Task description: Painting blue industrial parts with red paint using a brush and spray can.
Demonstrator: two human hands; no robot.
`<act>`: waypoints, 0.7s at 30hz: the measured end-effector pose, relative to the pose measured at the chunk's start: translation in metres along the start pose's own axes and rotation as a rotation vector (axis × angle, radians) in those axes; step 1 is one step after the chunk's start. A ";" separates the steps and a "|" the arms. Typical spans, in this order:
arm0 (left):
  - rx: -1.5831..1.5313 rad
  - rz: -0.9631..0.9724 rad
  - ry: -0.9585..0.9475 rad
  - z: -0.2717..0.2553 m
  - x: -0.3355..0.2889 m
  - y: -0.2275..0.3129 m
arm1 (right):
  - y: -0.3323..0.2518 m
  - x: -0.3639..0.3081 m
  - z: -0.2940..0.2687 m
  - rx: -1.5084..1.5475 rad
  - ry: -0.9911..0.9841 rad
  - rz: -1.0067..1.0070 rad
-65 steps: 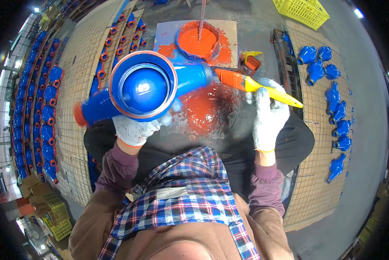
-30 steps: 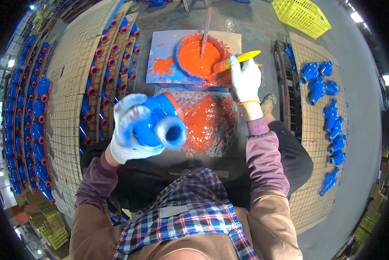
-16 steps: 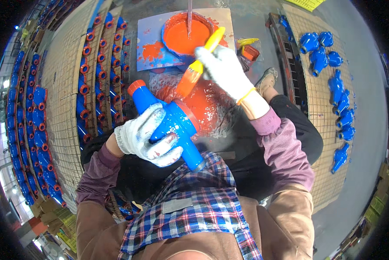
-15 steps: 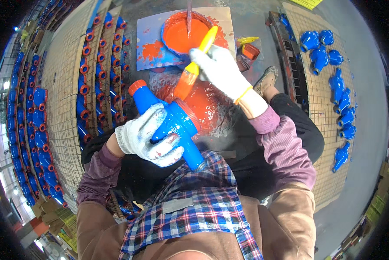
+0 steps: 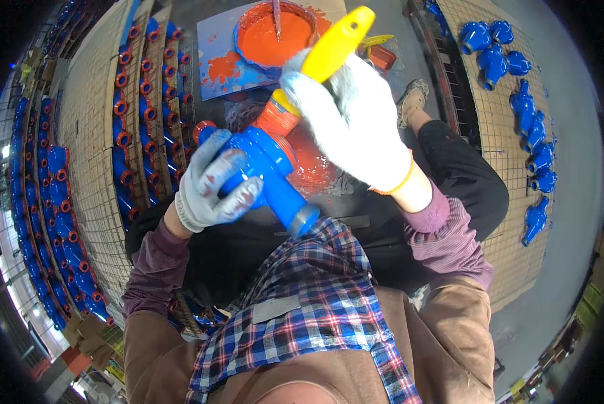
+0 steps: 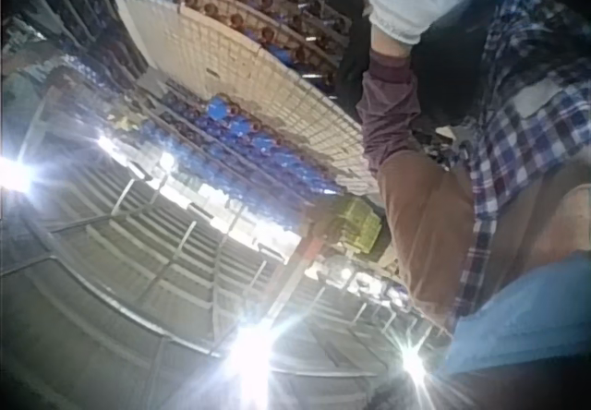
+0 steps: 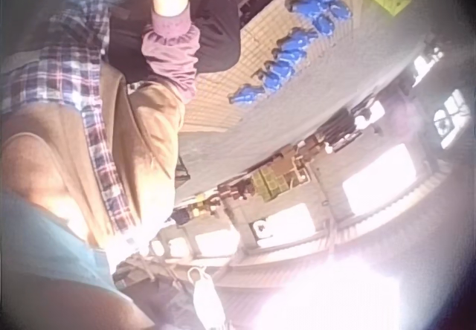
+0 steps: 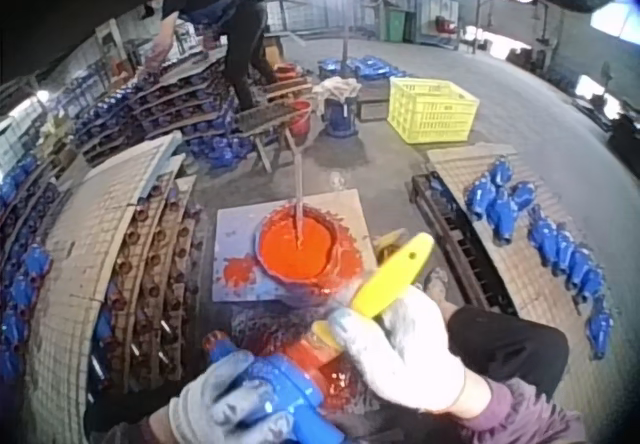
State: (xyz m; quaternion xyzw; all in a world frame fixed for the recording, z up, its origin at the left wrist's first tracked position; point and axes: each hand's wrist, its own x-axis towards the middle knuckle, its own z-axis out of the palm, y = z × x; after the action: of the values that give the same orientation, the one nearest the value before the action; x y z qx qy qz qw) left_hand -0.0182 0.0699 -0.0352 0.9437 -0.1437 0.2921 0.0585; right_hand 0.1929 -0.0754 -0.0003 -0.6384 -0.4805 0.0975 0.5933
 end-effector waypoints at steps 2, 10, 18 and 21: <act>-0.075 -0.126 0.000 0.000 -0.001 0.000 | -0.005 -0.010 -0.002 0.036 0.090 -0.022; -0.046 -0.096 0.053 -0.003 0.001 -0.009 | -0.004 -0.004 -0.002 0.010 0.193 0.010; -0.105 -0.156 0.082 -0.002 0.007 -0.005 | -0.001 -0.010 0.005 0.011 0.220 -0.080; -0.108 -0.335 0.144 -0.002 0.016 0.001 | -0.006 -0.024 -0.001 0.083 0.180 -0.115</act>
State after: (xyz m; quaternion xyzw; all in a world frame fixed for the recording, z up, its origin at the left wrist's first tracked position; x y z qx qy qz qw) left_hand -0.0067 0.0653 -0.0241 0.9266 0.0046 0.3368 0.1671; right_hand 0.1781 -0.0949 -0.0055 -0.5910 -0.4566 0.0257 0.6645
